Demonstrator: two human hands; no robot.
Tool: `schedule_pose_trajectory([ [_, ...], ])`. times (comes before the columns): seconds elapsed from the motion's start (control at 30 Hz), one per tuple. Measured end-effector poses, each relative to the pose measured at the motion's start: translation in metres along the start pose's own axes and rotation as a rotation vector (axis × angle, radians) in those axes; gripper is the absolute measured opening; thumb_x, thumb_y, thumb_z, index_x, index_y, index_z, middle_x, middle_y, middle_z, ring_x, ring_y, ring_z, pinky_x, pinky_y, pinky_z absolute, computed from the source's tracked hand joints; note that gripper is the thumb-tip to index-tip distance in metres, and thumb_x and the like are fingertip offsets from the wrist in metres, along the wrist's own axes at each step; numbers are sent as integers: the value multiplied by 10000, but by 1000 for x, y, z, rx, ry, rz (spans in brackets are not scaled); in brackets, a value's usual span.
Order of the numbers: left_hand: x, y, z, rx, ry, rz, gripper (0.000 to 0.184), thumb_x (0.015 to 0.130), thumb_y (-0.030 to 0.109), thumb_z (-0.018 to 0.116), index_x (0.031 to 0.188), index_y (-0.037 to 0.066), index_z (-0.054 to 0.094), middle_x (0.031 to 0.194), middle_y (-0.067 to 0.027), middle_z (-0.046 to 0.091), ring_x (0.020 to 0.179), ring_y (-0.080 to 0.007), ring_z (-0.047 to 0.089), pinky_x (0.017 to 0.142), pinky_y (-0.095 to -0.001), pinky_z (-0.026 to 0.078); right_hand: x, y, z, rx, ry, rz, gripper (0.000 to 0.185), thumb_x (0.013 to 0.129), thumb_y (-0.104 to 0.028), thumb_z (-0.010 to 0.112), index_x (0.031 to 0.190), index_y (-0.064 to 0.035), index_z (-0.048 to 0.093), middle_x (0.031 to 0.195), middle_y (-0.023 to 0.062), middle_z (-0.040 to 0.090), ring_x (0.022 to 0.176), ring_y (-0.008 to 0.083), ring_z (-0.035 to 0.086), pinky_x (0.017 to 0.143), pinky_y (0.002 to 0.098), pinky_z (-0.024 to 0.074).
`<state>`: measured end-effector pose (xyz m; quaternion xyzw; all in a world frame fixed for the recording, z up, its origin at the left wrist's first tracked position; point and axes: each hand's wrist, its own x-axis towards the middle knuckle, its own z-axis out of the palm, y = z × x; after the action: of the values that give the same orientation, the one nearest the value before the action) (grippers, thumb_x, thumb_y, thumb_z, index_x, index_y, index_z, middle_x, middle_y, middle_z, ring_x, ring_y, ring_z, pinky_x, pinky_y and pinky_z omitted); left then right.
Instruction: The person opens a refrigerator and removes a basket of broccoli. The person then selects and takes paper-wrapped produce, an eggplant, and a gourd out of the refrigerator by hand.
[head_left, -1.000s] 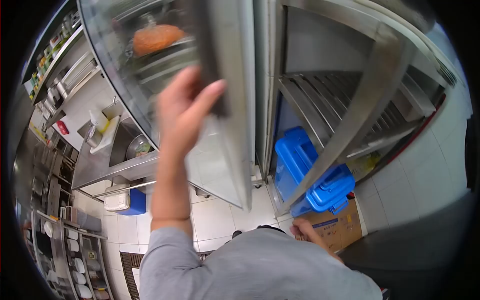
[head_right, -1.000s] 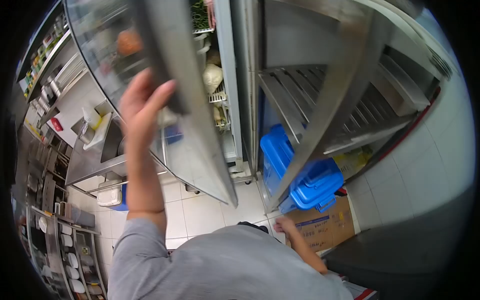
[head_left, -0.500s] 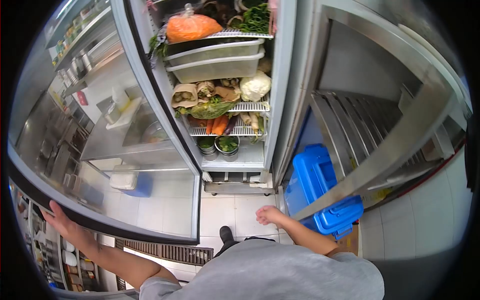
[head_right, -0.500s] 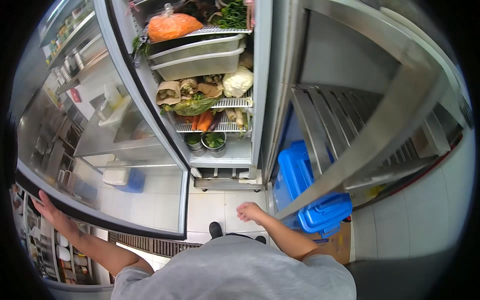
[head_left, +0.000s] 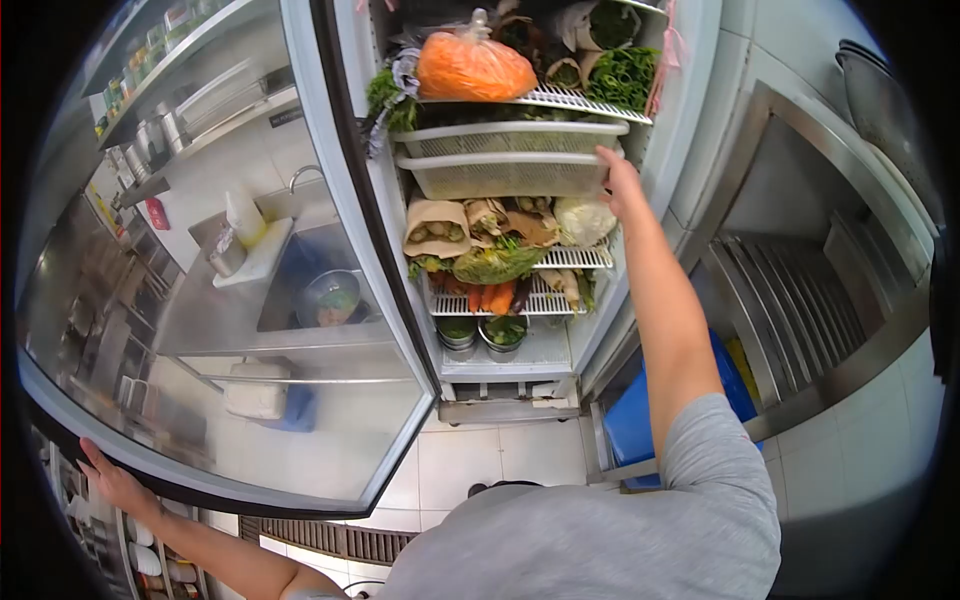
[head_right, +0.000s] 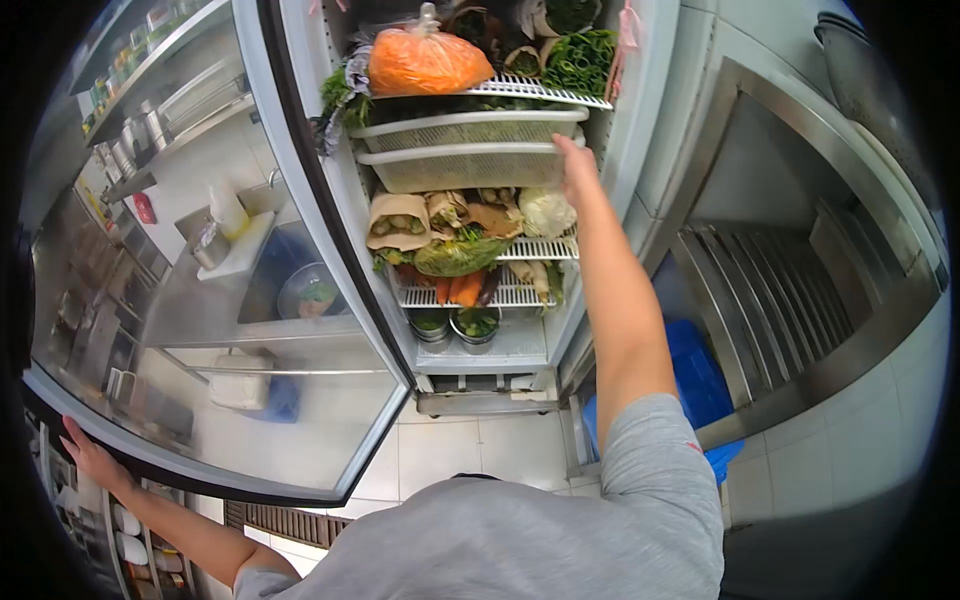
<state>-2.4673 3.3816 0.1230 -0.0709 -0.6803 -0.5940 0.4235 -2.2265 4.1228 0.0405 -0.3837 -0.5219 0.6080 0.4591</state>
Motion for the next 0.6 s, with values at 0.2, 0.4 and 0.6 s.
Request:
schedule_pose_trajectory([
  [0.2, 87, -79, 40, 53, -45, 84, 747, 867, 516, 473, 1253, -114, 359, 1211, -173, 482, 1037, -236, 487, 926, -299, 340, -2, -28, 23, 249, 50, 222, 178, 701, -116, 546, 850, -25, 514, 951, 155, 516, 904, 338, 511, 758, 581, 410],
  [0.4, 108, -112, 43, 239, 9, 186, 575, 910, 458, 381, 1259, 7, 452, 1358, -179, 365, 1289, -295, 270, 1070, -330, 154, -4, -12, 17, 355, 184, 160, 174, 686, -45, 552, 857, -17, 533, 988, 145, 483, 918, 329, 460, 786, 595, 350],
  [0.6, 37, -21, 60, 512, 385, 196, 484, 889, 349, 494, 1213, -10, 494, 1231, -165, 508, 1083, -289, 516, 920, -318, 386, -9, 17, 4, 318, 202, 93, 344, 671, -47, 568, 1006, -39, 490, 1099, 137, 446, 1084, 294, 362, 875, 549, 305],
])
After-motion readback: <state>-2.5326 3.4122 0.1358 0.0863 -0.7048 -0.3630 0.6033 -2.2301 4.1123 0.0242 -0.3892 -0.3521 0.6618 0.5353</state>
